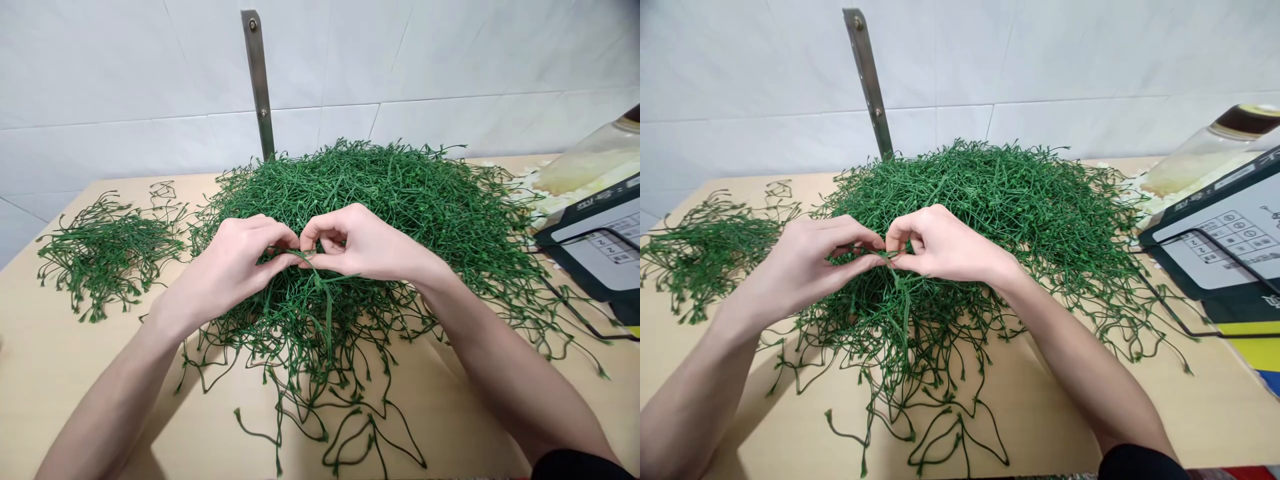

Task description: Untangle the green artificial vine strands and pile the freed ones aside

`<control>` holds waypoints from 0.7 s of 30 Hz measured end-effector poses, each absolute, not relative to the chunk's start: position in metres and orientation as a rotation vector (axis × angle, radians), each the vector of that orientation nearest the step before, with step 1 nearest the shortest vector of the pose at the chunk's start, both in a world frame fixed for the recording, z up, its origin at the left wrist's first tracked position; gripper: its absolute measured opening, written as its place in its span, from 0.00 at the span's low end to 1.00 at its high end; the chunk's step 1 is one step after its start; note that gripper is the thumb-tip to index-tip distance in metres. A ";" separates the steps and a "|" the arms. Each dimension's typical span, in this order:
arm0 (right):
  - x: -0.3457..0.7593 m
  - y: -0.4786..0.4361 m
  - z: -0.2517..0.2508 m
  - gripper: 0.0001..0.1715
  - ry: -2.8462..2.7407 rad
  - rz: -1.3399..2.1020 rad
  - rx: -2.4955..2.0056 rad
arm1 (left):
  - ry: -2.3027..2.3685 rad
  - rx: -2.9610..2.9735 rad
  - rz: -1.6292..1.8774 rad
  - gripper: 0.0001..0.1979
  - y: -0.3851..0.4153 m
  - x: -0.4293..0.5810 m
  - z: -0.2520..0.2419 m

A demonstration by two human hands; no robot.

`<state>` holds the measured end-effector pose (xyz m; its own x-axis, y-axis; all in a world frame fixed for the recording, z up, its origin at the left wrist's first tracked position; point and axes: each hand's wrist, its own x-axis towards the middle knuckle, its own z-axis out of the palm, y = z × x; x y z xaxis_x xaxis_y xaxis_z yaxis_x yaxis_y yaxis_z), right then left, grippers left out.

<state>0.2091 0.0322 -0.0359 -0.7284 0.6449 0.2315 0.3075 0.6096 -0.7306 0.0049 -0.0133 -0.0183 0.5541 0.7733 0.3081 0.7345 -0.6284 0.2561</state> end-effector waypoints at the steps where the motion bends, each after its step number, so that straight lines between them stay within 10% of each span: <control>1: 0.209 0.032 -0.035 0.04 -2.375 0.879 -0.750 | 1.319 2.685 0.592 0.08 -0.014 0.006 -0.018; 21: 0.209 0.017 -0.024 0.23 -2.492 0.628 -0.432 | 0.896 2.517 0.435 0.11 -0.015 -0.001 -0.005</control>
